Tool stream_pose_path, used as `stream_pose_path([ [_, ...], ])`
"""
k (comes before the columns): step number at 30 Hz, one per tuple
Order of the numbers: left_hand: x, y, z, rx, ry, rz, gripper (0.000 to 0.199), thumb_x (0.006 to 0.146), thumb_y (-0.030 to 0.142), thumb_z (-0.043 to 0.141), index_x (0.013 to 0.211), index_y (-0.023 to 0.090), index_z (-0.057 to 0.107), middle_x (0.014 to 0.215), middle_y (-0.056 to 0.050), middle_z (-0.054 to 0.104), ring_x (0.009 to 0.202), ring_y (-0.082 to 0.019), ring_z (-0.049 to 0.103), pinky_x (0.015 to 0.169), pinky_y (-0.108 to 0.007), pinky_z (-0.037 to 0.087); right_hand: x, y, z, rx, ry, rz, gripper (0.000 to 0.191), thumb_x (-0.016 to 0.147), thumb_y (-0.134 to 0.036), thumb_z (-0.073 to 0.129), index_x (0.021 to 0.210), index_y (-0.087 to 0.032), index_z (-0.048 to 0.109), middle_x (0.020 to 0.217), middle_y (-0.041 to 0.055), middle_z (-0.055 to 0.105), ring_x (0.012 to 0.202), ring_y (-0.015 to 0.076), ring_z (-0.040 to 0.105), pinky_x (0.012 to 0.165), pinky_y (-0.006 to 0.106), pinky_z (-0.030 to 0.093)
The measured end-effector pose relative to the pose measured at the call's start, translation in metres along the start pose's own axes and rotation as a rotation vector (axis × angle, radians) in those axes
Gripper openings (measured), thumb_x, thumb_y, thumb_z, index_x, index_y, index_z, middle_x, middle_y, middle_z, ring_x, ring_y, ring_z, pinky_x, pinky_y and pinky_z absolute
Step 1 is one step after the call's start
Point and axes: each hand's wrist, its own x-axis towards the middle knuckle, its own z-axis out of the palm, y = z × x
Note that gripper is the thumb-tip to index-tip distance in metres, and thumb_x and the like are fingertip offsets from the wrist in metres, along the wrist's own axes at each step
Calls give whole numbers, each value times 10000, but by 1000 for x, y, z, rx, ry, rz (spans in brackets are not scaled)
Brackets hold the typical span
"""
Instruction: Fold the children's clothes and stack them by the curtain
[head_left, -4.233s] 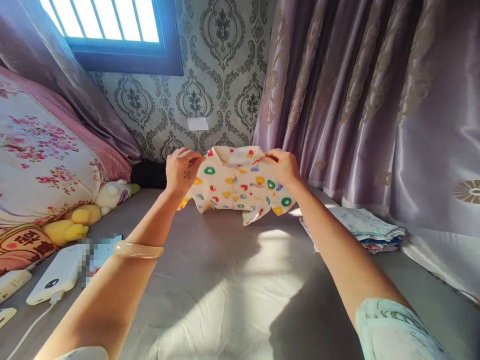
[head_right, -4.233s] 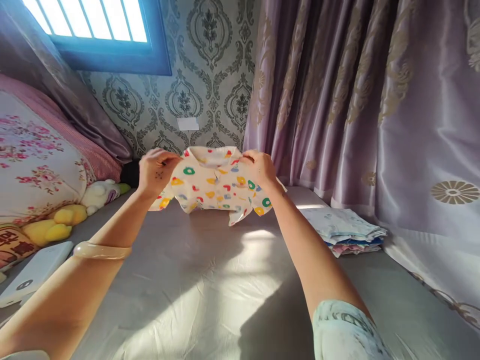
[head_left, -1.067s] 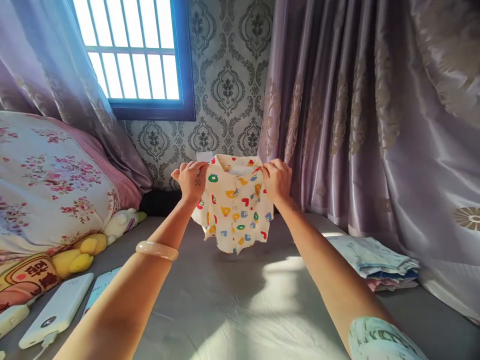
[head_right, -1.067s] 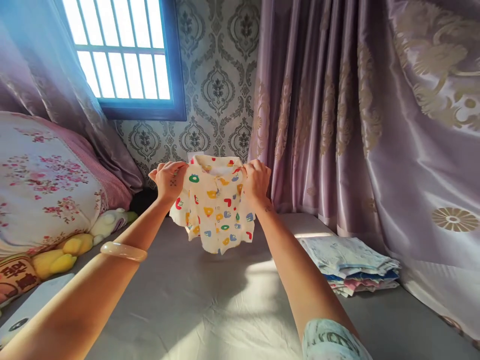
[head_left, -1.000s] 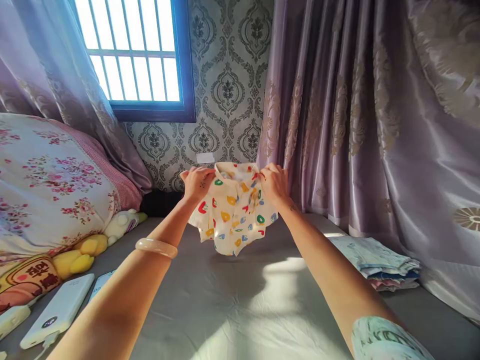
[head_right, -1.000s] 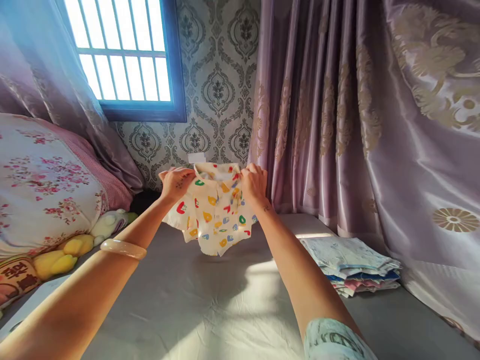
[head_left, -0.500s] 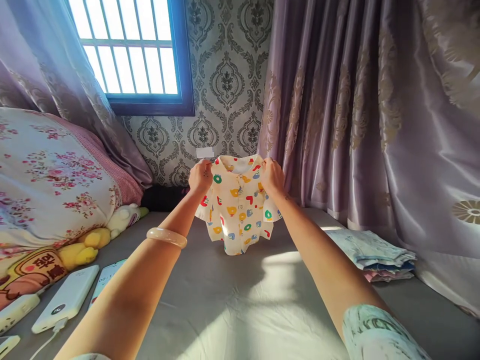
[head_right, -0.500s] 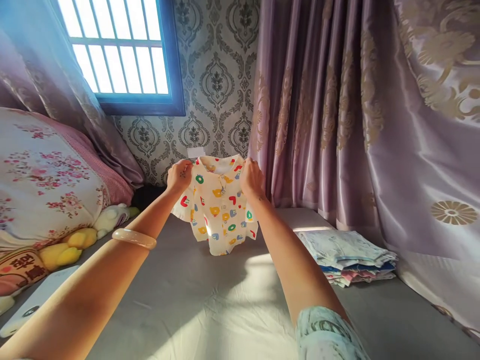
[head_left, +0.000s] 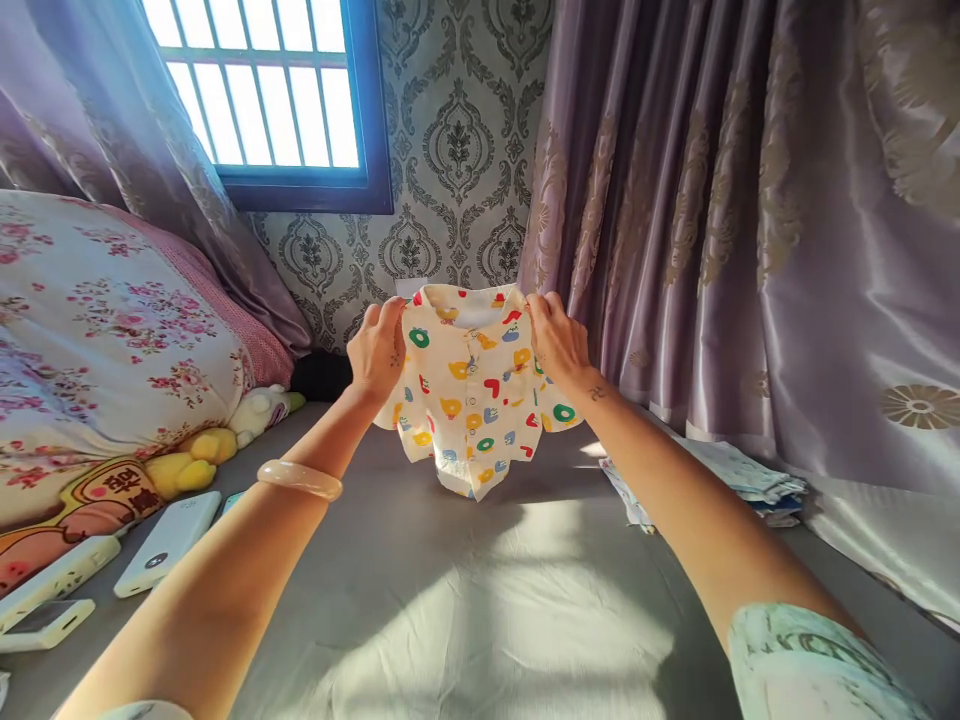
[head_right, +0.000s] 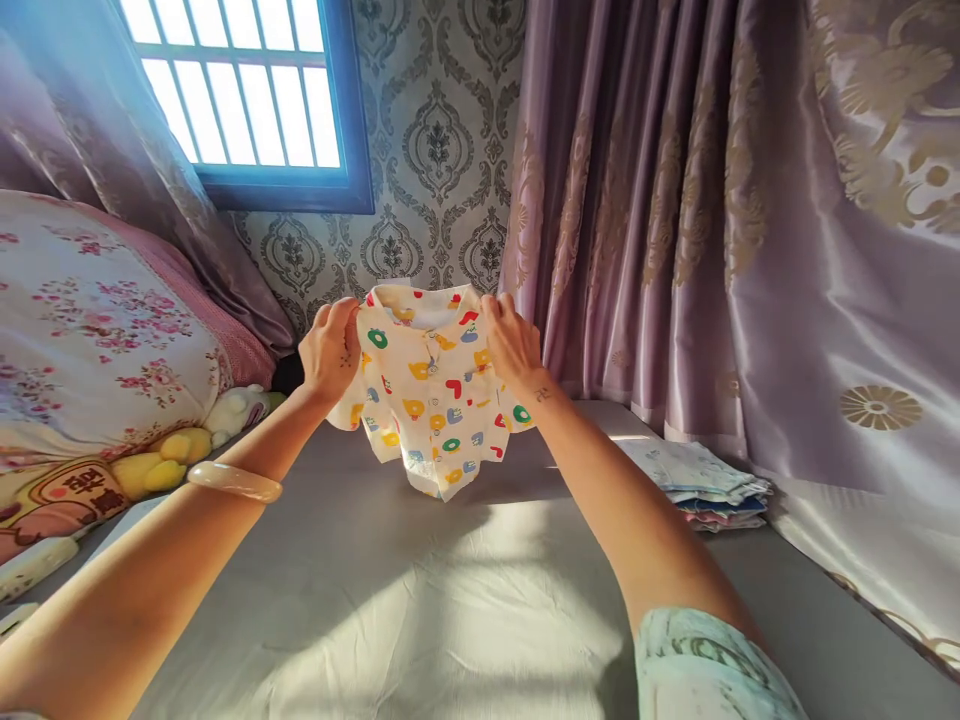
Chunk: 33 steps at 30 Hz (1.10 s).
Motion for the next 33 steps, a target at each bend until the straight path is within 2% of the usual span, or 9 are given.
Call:
stream_pose_path([
  [5, -5, -19, -52, 77, -28, 199, 391, 994, 371, 345, 1235, 260, 632, 996, -77, 632, 889, -197, 629, 711, -276, 444, -18, 6, -33, 18, 9, -120, 336, 1041, -316, 291, 1216, -236, 566, 1139, 88, 602, 877, 220, 593, 675, 308, 392],
  [10, 20, -12, -110, -38, 13, 360, 437, 968, 447, 356, 1187, 252, 680, 933, -42, 645, 819, -169, 594, 780, -300, 475, -12, 1, -85, 164, 43, -194, 324, 1026, -369, 367, 1166, -223, 620, 1088, 74, 644, 951, 226, 594, 738, 312, 419],
  [12, 37, -9, -123, -130, -47, 354, 425, 929, 498, 419, 1153, 266, 696, 922, -15, 659, 814, -170, 586, 804, -313, 490, 0, 3, -98, 244, 20, -210, 325, 1011, -392, 405, 1126, -215, 652, 1014, 57, 670, 920, 213, 601, 751, 308, 428],
  [14, 54, -9, -121, -192, -154, 307, 472, 900, 532, 449, 1131, 208, 704, 838, 7, 642, 777, -140, 582, 781, -307, 484, 15, 9, -98, 321, -54, -213, 320, 987, -410, 453, 1080, -208, 682, 922, 35, 691, 856, 194, 609, 742, 298, 437],
  [16, 66, -15, -105, -255, -319, 230, 521, 874, 544, 473, 1120, 144, 698, 802, 22, 629, 759, -110, 577, 745, -277, 465, 30, 18, -81, 383, -169, -200, 304, 958, -402, 502, 1040, -193, 707, 854, 18, 703, 800, 180, 612, 720, 283, 446],
  [19, 67, -32, -55, -393, -635, 95, 476, 818, 518, 555, 1038, 126, 712, 839, 15, 680, 755, -113, 568, 688, -225, 470, 41, 33, -29, 435, -396, -156, 252, 924, -317, 538, 990, -167, 729, 842, 13, 724, 777, 164, 624, 701, 256, 455],
  [24, 19, -69, 46, -418, -986, 54, 410, 766, 530, 606, 884, 160, 738, 799, -11, 712, 752, -170, 612, 681, -241, 493, 15, 48, 75, 388, -700, -98, 203, 898, -229, 556, 912, -161, 746, 898, 19, 748, 818, 144, 641, 718, 209, 448],
  [28, -33, -89, 102, -234, -1015, 47, 317, 807, 439, 543, 885, 215, 754, 867, -25, 742, 827, -202, 660, 723, -252, 483, -28, 48, 131, 296, -790, -49, 236, 930, -267, 513, 1011, -215, 729, 1008, 28, 741, 914, 162, 651, 740, 218, 427],
  [33, -92, -93, 134, 107, -981, 2, 339, 939, 344, 401, 1097, 271, 693, 1096, -61, 708, 963, -221, 656, 715, -270, 459, -74, 39, 176, 170, -811, 45, 314, 986, -326, 377, 1084, -258, 668, 1134, 46, 697, 976, 212, 642, 758, 282, 427],
])
